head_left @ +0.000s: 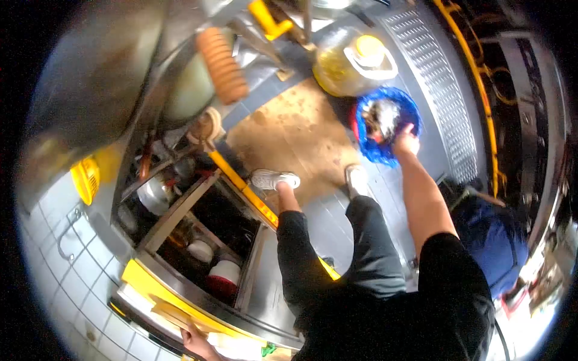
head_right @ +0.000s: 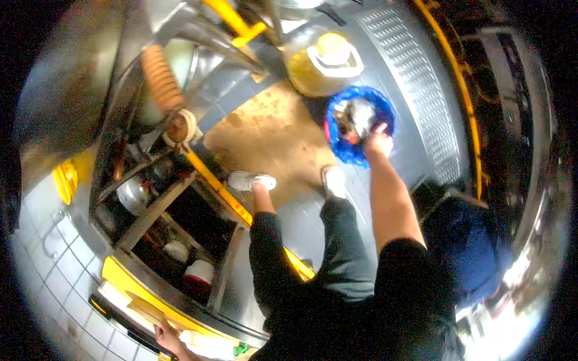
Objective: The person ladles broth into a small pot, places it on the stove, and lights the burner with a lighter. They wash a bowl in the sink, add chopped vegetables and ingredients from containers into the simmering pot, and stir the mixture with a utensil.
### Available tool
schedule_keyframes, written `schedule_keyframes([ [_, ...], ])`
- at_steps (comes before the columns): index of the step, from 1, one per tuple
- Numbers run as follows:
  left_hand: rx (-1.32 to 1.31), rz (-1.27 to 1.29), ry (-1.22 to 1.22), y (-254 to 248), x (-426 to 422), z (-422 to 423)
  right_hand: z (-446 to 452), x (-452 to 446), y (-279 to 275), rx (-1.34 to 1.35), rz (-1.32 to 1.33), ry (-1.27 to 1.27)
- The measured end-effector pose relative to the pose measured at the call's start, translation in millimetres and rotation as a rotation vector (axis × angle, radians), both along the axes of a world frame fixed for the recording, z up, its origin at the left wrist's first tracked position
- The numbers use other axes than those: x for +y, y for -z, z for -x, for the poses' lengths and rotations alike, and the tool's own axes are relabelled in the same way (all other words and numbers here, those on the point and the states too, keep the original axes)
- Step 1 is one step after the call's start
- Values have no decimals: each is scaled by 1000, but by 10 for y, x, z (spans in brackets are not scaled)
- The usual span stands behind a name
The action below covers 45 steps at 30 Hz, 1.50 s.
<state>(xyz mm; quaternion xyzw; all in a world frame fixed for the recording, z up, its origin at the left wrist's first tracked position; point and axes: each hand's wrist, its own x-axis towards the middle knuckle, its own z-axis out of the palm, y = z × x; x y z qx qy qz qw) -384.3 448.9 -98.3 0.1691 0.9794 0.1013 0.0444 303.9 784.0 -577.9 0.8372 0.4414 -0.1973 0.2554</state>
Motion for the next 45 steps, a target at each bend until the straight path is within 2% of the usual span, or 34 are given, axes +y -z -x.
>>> schedule_keyframes([
  [1,-9,116,-22,-132,204,-123,81,45,-172,-71,28,-135],
  [2,-29,238,-39,-286,299,-174,94,110,-223,-68,19,-107],
  [3,-83,58,17,-208,12,50,110,163,-301,-42,14,-90],
  [6,-123,-75,-15,-193,48,17,301,199,-672,86,-36,-87],
  [8,-23,37,115,-100,-220,228,639,251,-1010,183,-26,-124],
  [9,-10,-7,94,-63,-184,177,843,248,-1138,213,5,-157],
  [10,4,-49,71,-79,-55,126,1035,217,-1136,238,31,-211],
  [11,6,29,103,-197,39,75,1291,81,-1076,274,-51,-406],
  [12,-5,112,144,-292,145,29,1532,70,-1175,451,-103,-499],
  [13,0,68,105,-303,153,-26,1770,58,-1268,633,-139,-590],
  [14,0,32,73,-287,165,-59,2231,6,-1661,961,-117,-573],
  [15,22,51,84,-259,124,-25,2808,40,-2242,1026,-154,-706],
  [16,41,72,102,-242,102,19,3300,47,-2689,1459,77,-362],
  [17,8,41,57,-353,184,-16,3836,94,-3267,1452,42,-519],
  [18,75,111,105,-268,82,34,4382,148,-4006,1454,31,-554],
  [19,74,78,118,-271,64,67,4822,159,-4214,1587,54,-576],
  [20,77,49,134,-267,78,78,5268,192,-4582,1602,-2,-691],
  [22,108,62,135,-273,53,108,6233,189,-4932,1647,-236,-926],
  [23,91,77,121,-257,48,89,6684,214,-4944,1694,-362,-1021],
  [26,43,92,96,-185,-11,127,8009,234,-4758,1468,-345,-1134],
  [29,35,20,86,-339,69,157,9032,330,-4569,1300,-106,-1122],
  [30,34,-41,66,-270,31,134,9243,345,-4701,1355,24,-1094],
  [31,-13,-33,42,-348,53,133,9458,357,-4524,1175,-15,-1137],
  [32,-56,-31,25,-419,62,172,9612,319,-4394,997,-112,-1321],
  [33,-76,-30,32,-435,21,184,9725,291,-4460,946,-5,-1351],
  [38,-139,-47,103,-498,-99,219,9415,-180,-4489,1146,-124,-1789],
  [40,-259,-7,134,-595,-151,293,9102,-394,-4594,1285,-110,-1930],
  [41,-297,10,140,-624,-173,308,8895,-505,-4683,1355,-65,-1992],
  [43,-308,31,153,-684,-223,365,8529,-677,-4883,1305,255,-2065],
  [45,-252,41,154,-738,-295,400,8279,-869,-5056,1278,522,-1997],
])
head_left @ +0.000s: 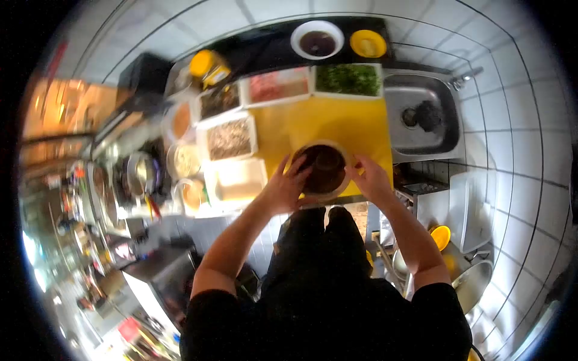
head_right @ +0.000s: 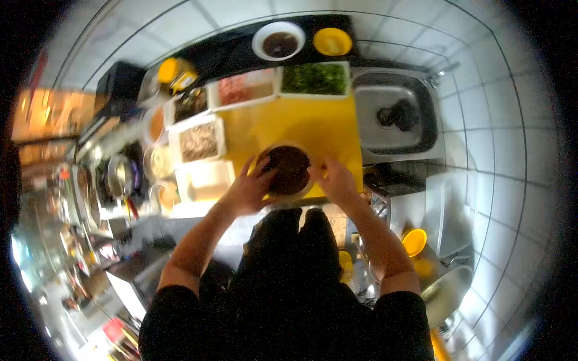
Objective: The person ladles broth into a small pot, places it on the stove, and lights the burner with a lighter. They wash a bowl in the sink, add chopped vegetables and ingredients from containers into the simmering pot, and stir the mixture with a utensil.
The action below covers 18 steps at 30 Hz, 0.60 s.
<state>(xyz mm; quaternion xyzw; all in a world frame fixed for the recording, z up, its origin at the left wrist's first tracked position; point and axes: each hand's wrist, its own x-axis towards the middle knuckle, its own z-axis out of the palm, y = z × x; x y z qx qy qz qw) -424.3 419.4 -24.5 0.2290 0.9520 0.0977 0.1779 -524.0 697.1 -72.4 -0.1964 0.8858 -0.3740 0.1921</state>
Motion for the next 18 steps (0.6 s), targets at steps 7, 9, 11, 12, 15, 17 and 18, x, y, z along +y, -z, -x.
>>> schedule_keyframes([
  [7,402,-282,-421,-321,242,-605,-23,-130,134,-372,156,83],
  [9,426,-271,-595,-268,324,-961,86,-181,70,-443,183,143],
  [11,411,-273,-763,-308,395,-1345,113,-209,32,-456,248,223],
  [12,419,-266,-818,-242,425,-1575,107,-180,28,-356,207,174],
  [15,431,-224,-949,-59,448,-2165,107,-109,75,-57,85,36],
  [17,445,-229,-1017,22,405,-2441,48,-11,84,150,-18,-39],
  [18,459,-213,-1055,64,371,-2535,-11,30,70,202,23,-48],
])
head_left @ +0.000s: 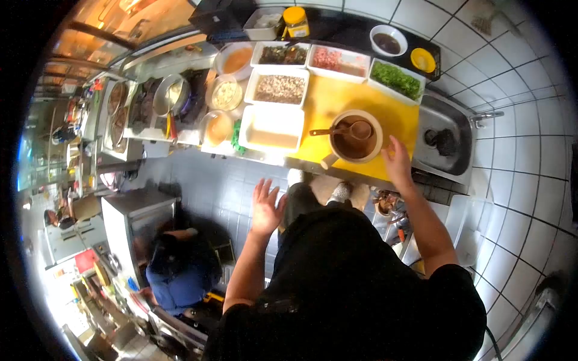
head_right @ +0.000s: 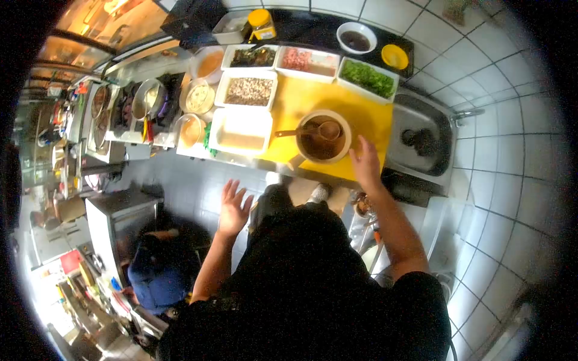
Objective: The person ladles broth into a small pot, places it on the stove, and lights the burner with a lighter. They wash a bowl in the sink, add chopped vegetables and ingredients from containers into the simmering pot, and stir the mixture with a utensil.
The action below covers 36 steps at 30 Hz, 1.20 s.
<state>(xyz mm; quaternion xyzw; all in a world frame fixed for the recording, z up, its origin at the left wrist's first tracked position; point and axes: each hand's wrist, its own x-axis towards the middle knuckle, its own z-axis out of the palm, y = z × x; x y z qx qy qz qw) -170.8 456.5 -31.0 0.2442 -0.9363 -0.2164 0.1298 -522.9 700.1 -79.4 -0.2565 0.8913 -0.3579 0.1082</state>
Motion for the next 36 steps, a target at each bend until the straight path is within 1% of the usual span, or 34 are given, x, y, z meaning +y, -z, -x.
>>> schedule_keyframes([
  [2,8,24,-57,35,-103,-133,-214,72,-46,102,74,-28],
  [3,-17,7,-86,43,-175,-178,-282,89,-86,154,59,-46],
  [6,16,-6,-100,52,-462,-246,-492,4,-261,266,-21,-78],
  [9,45,42,-77,100,-883,-327,-709,-220,-418,256,-67,91],
  [10,51,44,-70,61,-1040,-359,-760,-274,-348,225,-25,158],
  [12,11,75,-81,53,-1391,-476,-868,-495,-295,-8,-67,413],
  [13,61,53,-80,27,-1561,-537,-930,-562,-245,-130,-84,540],
  [15,92,91,-75,146,-1915,-703,-889,-545,155,-332,111,534],
  [16,70,84,-86,107,-2059,-754,-868,-570,181,-376,162,553],
  [17,44,78,-103,38,-2193,-801,-857,-637,127,-419,212,574],
  [19,54,69,-94,22,-2389,-866,-894,-801,-7,-417,207,649],
  [22,92,48,-63,-33,-2628,-926,-899,-863,-95,-588,471,658],
  [25,65,62,-31,51,-2789,-985,-974,-854,-205,-581,422,682],
  [28,58,52,-24,164,-2832,-1008,-680,-552,-83,-197,-131,589],
  [31,52,43,-27,212,-2800,-1006,-184,-460,-220,391,-148,534],
  [33,47,32,-37,204,-2762,-1014,219,-634,-719,457,-133,530],
  [34,27,31,-81,253,-2739,-1040,430,-736,-967,488,-139,503],
  [35,2,35,-104,244,-2715,-1063,658,-809,-1126,515,-145,473],
  [36,-25,41,-128,221,-2688,-1086,950,-832,-1162,575,-103,438],
])
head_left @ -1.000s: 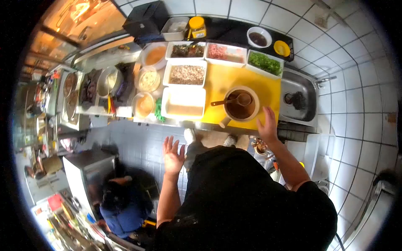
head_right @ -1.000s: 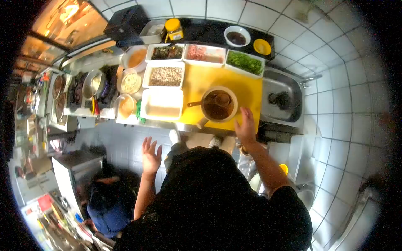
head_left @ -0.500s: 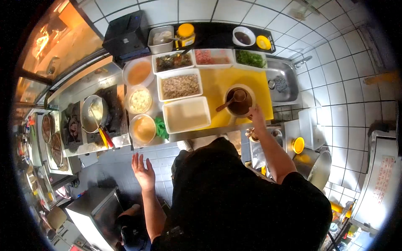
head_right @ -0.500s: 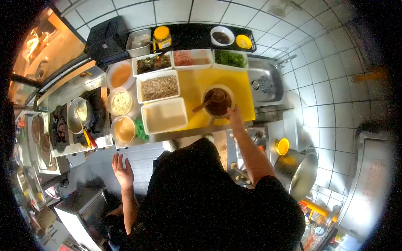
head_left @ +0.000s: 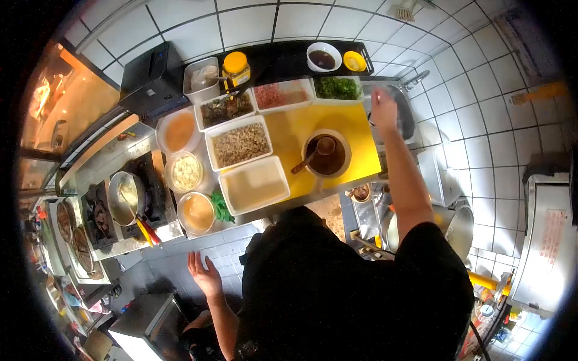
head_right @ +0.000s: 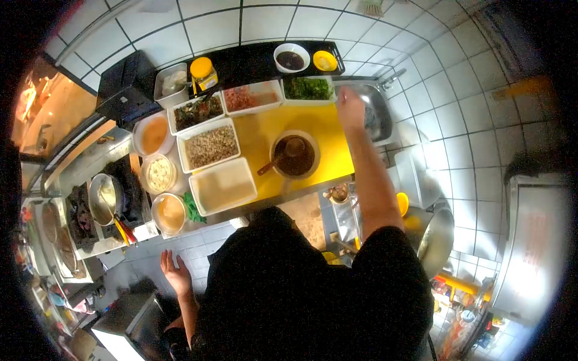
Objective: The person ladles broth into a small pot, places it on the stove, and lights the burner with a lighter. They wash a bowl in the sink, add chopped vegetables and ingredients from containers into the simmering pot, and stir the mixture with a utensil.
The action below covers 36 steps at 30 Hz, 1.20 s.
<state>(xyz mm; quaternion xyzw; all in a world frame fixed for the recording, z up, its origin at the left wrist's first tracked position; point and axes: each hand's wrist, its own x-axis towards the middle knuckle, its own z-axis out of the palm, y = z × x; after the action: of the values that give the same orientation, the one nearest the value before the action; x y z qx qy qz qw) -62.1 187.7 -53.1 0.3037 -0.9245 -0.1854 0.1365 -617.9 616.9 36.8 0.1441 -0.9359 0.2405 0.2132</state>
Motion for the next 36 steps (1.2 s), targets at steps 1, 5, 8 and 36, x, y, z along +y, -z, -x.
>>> schedule_keyframes([
  [1,-27,5,-26,-21,27,-25,334,-20,-16,63,17,-46],
  [5,-123,-59,-189,133,154,-263,1695,-67,93,53,-259,-143],
  [8,-150,-104,-256,171,333,-338,2192,-204,109,-136,-529,-195],
  [36,-21,33,-547,-548,-1431,624,1015,607,-629,-852,407,-35],
])
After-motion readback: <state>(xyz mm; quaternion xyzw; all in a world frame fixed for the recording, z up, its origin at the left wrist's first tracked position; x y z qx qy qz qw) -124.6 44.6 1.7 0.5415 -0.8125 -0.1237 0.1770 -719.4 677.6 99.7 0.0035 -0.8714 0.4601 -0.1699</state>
